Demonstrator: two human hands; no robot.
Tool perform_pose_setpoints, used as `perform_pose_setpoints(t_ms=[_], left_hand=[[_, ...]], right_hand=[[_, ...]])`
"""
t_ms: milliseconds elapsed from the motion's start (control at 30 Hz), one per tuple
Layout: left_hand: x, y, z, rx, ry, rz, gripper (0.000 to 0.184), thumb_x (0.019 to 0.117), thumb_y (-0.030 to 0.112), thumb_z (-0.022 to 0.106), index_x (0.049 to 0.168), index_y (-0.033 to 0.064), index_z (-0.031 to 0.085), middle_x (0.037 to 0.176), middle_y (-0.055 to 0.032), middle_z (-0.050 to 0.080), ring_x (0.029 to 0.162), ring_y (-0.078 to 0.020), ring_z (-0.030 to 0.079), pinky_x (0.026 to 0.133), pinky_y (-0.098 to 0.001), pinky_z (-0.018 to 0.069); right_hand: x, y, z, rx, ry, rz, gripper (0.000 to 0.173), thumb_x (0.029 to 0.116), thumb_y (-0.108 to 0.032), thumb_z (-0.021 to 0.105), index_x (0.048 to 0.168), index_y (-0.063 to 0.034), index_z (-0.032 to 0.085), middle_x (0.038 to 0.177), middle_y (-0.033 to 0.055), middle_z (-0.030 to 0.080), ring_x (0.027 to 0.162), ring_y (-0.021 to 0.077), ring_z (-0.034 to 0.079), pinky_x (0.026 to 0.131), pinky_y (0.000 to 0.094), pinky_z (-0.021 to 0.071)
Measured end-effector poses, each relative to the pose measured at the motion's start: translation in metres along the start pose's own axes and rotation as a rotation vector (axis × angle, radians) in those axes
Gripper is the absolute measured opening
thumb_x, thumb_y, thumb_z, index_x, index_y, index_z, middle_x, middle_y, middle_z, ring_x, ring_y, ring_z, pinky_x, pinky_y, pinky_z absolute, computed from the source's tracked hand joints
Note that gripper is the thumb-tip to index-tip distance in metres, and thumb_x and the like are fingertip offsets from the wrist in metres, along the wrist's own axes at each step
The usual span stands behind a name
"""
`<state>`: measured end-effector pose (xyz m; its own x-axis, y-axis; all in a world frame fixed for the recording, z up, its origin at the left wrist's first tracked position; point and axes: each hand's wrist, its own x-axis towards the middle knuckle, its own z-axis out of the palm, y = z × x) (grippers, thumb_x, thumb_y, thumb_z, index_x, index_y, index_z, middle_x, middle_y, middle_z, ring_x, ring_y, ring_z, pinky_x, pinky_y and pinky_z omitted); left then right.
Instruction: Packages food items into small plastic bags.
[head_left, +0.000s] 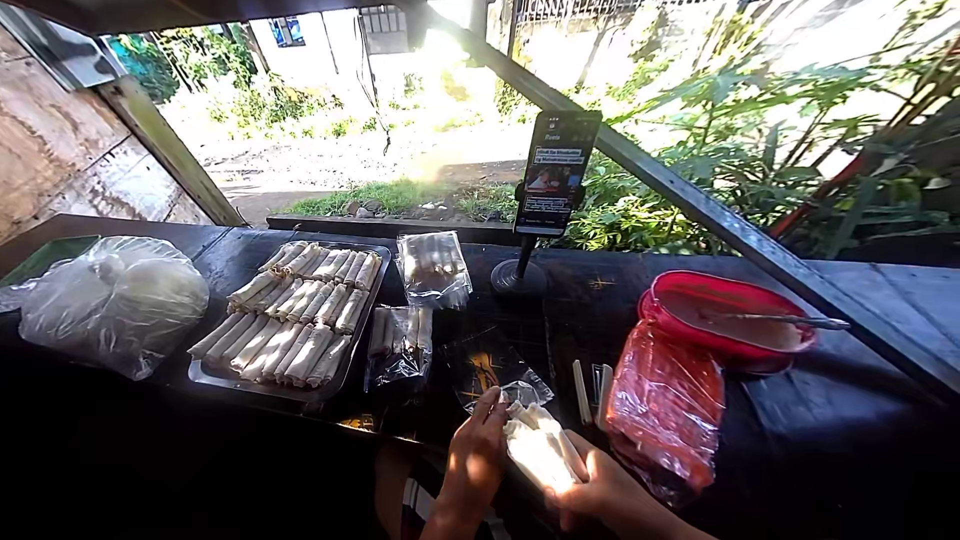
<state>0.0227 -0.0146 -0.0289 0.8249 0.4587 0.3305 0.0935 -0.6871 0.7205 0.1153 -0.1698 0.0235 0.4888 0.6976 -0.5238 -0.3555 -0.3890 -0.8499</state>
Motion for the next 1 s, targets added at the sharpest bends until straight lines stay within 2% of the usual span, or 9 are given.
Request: perform_pose_setpoints(t_ms=[133, 433, 567, 667, 733, 767, 833, 933, 1000], left_hand=[[0.002, 0.009, -0.002, -0.009, -0.019, -0.019, 0.041, 0.0861, -0.013, 0.06, 0.127, -0.0096, 0.067, 0.138, -0.0249, 0.062, 0.121, -0.0341, 0.067, 0.097, -0.0414, 0.0567], [0.0, 0.019, 0.003, -0.006, -0.035, 0.024, 0.043, 0.0869, -0.01, 0.06, 0.129, -0.0097, 0.065, 0.141, -0.0248, 0.06, 0.123, -0.0323, 0.066, 0.097, -0.038, 0.0568], [0.001, 0.02, 0.005, 0.01, -0.024, 0.004, 0.044, 0.086, -0.009, 0.059, 0.13, -0.0094, 0.065, 0.14, -0.0251, 0.06, 0.122, -0.0325, 0.067, 0.095, -0.0382, 0.0578], [0.006, 0.026, 0.001, 0.031, -0.108, -0.059, 0.046, 0.0896, -0.008, 0.056, 0.136, -0.0069, 0.061, 0.147, -0.0237, 0.055, 0.123, -0.0332, 0.066, 0.094, -0.0405, 0.0577], [0.009, 0.033, 0.0, 0.155, -0.171, -0.073, 0.05, 0.0912, -0.008, 0.055, 0.141, -0.0015, 0.06, 0.154, -0.0184, 0.05, 0.116, -0.0323, 0.069, 0.087, -0.0417, 0.06], [0.008, 0.035, 0.002, 0.241, -0.165, -0.043, 0.051, 0.0898, -0.008, 0.057, 0.14, 0.0, 0.061, 0.154, -0.0157, 0.051, 0.11, -0.0304, 0.072, 0.081, -0.041, 0.0615], [0.007, 0.038, 0.006, 0.379, -0.148, 0.013, 0.054, 0.0862, -0.008, 0.062, 0.139, 0.0017, 0.062, 0.151, -0.0118, 0.055, 0.089, -0.0262, 0.076, 0.065, -0.0378, 0.061], [0.009, 0.043, 0.001, 0.433, -0.231, -0.002, 0.055, 0.0887, -0.007, 0.06, 0.143, 0.0016, 0.058, 0.155, -0.0093, 0.052, 0.085, -0.0245, 0.076, 0.064, -0.0375, 0.06], [0.008, 0.039, 0.005, 0.462, -0.164, 0.067, 0.052, 0.087, -0.007, 0.061, 0.139, 0.0005, 0.063, 0.151, -0.0079, 0.056, 0.08, -0.0222, 0.076, 0.06, -0.0355, 0.059]], right_hand=[[0.006, 0.006, -0.007, -0.022, 0.081, 0.024, 0.057, 0.0729, 0.003, 0.069, 0.125, -0.0009, 0.048, 0.087, 0.011, 0.069, 0.066, 0.0207, 0.07, 0.058, 0.0339, 0.0605], [0.013, 0.021, -0.008, -0.086, 0.211, -0.075, 0.082, 0.0649, -0.012, 0.077, 0.14, -0.0002, 0.046, 0.115, 0.0123, 0.068, 0.096, 0.0183, 0.07, 0.078, 0.0362, 0.061], [0.009, 0.014, -0.007, -0.023, 0.153, -0.051, 0.068, 0.0822, -0.017, 0.071, 0.144, -0.0039, 0.045, 0.124, 0.0077, 0.068, 0.098, 0.0138, 0.071, 0.075, 0.0315, 0.0614], [0.006, 0.005, -0.006, -0.056, 0.135, -0.103, 0.063, 0.0888, -0.012, 0.065, 0.147, -0.0007, 0.044, 0.13, 0.0082, 0.066, 0.103, 0.0109, 0.069, 0.082, 0.0287, 0.0592], [0.004, 0.005, -0.003, -0.091, 0.139, -0.148, 0.064, 0.0885, -0.008, 0.064, 0.147, 0.0025, 0.043, 0.13, 0.0128, 0.063, 0.106, 0.0127, 0.066, 0.087, 0.0307, 0.057], [0.005, 0.011, -0.002, -0.114, 0.16, -0.171, 0.067, 0.0829, -0.011, 0.066, 0.145, 0.0023, 0.043, 0.125, 0.013, 0.064, 0.103, 0.0136, 0.068, 0.084, 0.0323, 0.0586], [0.007, 0.018, -0.004, -0.184, 0.158, -0.235, 0.072, 0.0801, -0.014, 0.065, 0.146, 0.0024, 0.042, 0.132, 0.0122, 0.065, 0.112, 0.0113, 0.066, 0.091, 0.0301, 0.057], [0.006, 0.021, -0.006, -0.364, 0.182, -0.34, 0.072, 0.0829, -0.014, 0.062, 0.149, 0.0065, 0.042, 0.142, 0.0211, 0.057, 0.13, 0.0217, 0.057, 0.109, 0.0354, 0.0455], [0.007, 0.023, -0.006, -0.433, 0.216, -0.392, 0.072, 0.0823, -0.016, 0.063, 0.148, 0.007, 0.045, 0.141, 0.0251, 0.057, 0.13, 0.0279, 0.056, 0.11, 0.0396, 0.0443]])
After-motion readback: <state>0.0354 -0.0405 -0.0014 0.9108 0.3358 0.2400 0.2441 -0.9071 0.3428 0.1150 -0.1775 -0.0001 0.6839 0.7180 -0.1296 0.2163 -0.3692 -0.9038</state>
